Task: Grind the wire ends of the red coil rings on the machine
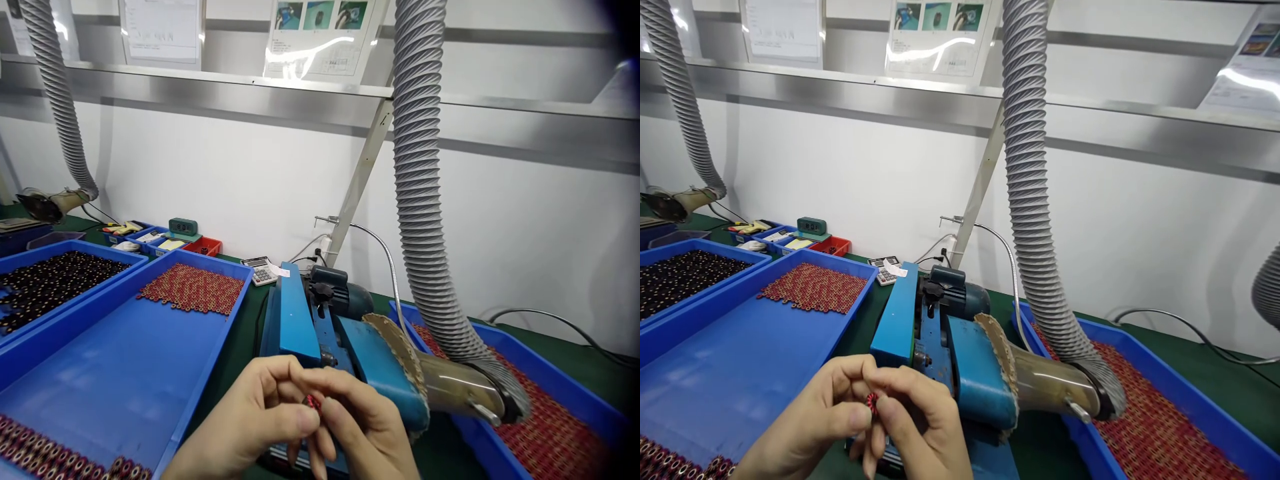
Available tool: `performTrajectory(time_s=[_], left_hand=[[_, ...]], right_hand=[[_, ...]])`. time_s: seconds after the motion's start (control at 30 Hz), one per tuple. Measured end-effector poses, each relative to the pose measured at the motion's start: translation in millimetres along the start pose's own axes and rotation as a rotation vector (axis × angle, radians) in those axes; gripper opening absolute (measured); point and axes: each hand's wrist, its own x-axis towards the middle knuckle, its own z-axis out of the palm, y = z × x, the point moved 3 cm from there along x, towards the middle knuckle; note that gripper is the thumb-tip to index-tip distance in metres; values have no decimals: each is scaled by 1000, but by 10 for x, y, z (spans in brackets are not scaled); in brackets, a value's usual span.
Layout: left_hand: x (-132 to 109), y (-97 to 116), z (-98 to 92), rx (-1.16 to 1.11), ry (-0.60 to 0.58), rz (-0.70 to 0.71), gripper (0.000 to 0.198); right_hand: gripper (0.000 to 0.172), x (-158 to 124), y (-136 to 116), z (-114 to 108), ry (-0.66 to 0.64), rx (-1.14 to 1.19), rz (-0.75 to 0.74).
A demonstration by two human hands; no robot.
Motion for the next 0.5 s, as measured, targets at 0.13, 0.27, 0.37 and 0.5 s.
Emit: performTrajectory(time_s=[0.13, 0.27, 0.37, 0.5], left_hand=[[-12, -10, -15, 39, 9, -8, 34], [-28, -22, -27, 102, 46, -14, 31], [-47, 22, -24, 160, 122, 41, 28], [-76, 93, -10, 280, 220, 91, 22]], right_hand=[[31, -16, 40, 138, -64, 416, 205], [30, 62, 39, 27, 31, 623, 207], [28, 96, 27, -95, 62, 474, 131], [22, 58, 0, -64, -155, 166, 141]])
